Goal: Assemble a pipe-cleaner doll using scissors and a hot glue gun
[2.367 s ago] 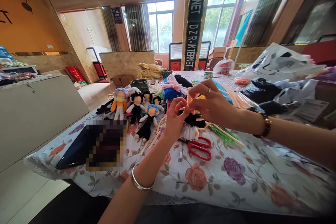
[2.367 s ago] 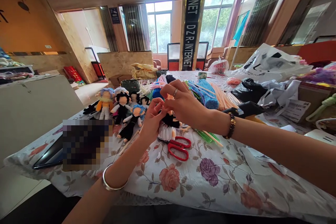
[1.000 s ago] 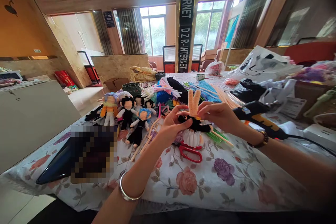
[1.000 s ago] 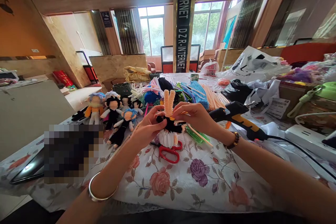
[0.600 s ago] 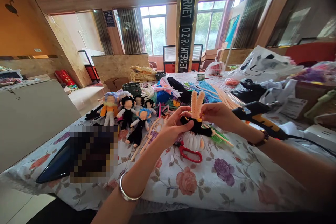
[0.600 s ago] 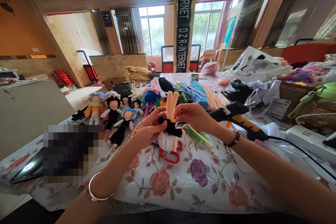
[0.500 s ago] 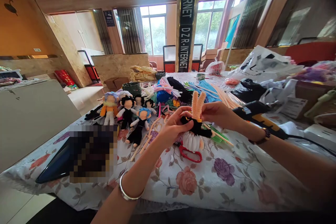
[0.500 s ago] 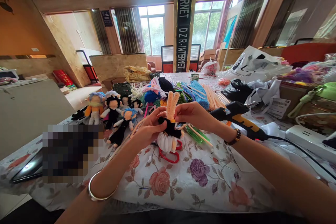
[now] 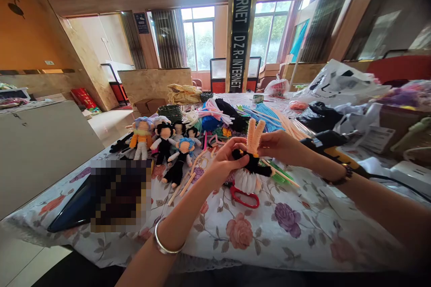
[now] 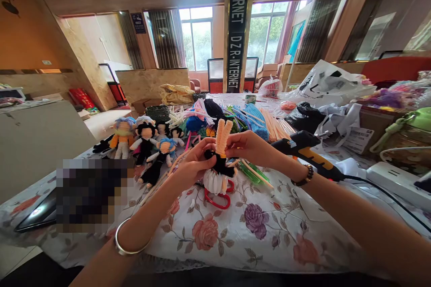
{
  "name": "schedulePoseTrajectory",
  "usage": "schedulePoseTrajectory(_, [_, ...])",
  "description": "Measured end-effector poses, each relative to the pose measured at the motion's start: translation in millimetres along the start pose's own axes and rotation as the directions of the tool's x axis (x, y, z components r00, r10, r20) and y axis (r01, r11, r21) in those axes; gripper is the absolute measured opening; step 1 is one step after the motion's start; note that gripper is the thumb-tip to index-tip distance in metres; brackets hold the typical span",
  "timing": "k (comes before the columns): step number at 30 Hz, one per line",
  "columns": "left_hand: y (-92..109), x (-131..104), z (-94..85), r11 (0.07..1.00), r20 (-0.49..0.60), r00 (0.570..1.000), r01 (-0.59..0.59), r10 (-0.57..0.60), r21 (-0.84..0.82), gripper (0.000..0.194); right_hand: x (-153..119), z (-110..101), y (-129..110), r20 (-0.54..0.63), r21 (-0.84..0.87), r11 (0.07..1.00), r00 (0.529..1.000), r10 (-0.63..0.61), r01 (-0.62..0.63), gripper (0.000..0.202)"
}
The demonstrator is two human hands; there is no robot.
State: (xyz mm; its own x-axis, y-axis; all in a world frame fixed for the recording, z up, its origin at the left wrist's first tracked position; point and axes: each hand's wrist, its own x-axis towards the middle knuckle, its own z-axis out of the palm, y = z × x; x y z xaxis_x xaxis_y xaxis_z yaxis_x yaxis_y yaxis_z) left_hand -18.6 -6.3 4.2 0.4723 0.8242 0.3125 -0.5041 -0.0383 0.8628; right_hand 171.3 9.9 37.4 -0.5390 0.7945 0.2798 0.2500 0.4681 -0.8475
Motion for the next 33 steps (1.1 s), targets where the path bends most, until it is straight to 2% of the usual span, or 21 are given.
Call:
schedulePoseTrajectory(4, [1.9,1.8,2.1,1.000,-0.136,0.991,-0.015,0.015,0.002,0.039,-4.8,-6.9,-6.7,-0.095,-0.105,0.991,0.991,-0.098,0.088,0.021])
schedulePoseTrajectory(7, [3.1,5.1,0.5,0.998,-0.257,0.966,-0.041,0.028,-0.047,0.040,-13.2,-13.9,-17.5,-0.134,-0.258,0.946,0.962,-0.237,0.198,0.018])
schedulePoseTrajectory(9, [3.9,7.8,-3.4,0.991,-0.341,0.938,-0.099,0.062,-0.092,0.038,-21.1,-17.6,-28.4,-0.086,-0.420,0.853,0.921,-0.379,0.311,0.014])
schedulePoseTrajectory(12, [6.6,10.9,-11.4,0.964,-0.438,0.891,-0.211,0.122,-0.160,0.031,-33.3,-20.0,-45.1,0.088,-0.599,0.642,0.836,-0.541,0.479,0.014])
schedulePoseTrajectory(14, [9.9,11.2,-16.2,0.941,-0.449,0.888,-0.235,0.104,-0.245,0.023,-38.0,-21.1,-50.1,0.190,-0.663,0.528,0.801,-0.567,0.531,0.016])
schedulePoseTrajectory(17, [14.6,8.9,-19.6,0.897,-0.397,0.914,-0.239,0.079,-0.372,0.007,-35.1,-27.6,-39.9,0.294,-0.718,0.419,0.787,-0.542,0.556,0.020])
schedulePoseTrajectory(19, [16.3,6.2,-19.4,0.874,-0.349,0.931,-0.259,0.111,-0.412,0.007,-27.3,-35.6,-22.4,0.329,-0.757,0.370,0.804,-0.495,0.538,0.024])
schedulePoseTrajectory(21, [17.0,3.4,-18.1,0.867,-0.286,0.949,-0.252,0.133,-0.430,0.011,-17.8,-42.9,-2.9,0.298,-0.816,0.353,0.857,-0.420,0.457,0.022])
schedulePoseTrajectory(24, [17.2,-0.3,-15.5,0.869,-0.199,0.972,-0.206,0.128,-0.450,0.025,-7.3,-42.0,14.8,0.216,-0.854,0.403,0.929,-0.302,0.329,0.019])
schedulePoseTrajectory(26, [16.8,-2.0,-14.1,0.876,-0.171,0.979,-0.174,0.107,-0.450,0.034,-4.6,-30.2,13.8,0.156,-0.799,0.541,0.959,-0.238,0.264,0.025])
schedulePoseTrajectory(28, [15.8,-3.1,-13.5,0.889,-0.181,0.979,-0.160,0.089,-0.429,0.040,-4.0,-12.5,5.5,0.119,-0.635,0.742,0.976,-0.181,0.215,0.032])
schedulePoseTrajectory(30, [13.9,-3.3,-14.4,0.905,-0.204,0.976,-0.154,0.077,-0.398,0.042,-3.2,6.0,-4.1,0.104,-0.405,0.896,0.983,-0.153,0.182,0.041])
schedulePoseTrajectory(33, [10.1,-2.1,-18.0,0.922,-0.195,0.978,-0.140,0.072,-0.362,0.040,0.9,25.9,-13.1,0.117,-0.075,0.990,0.987,-0.109,0.119,0.054])
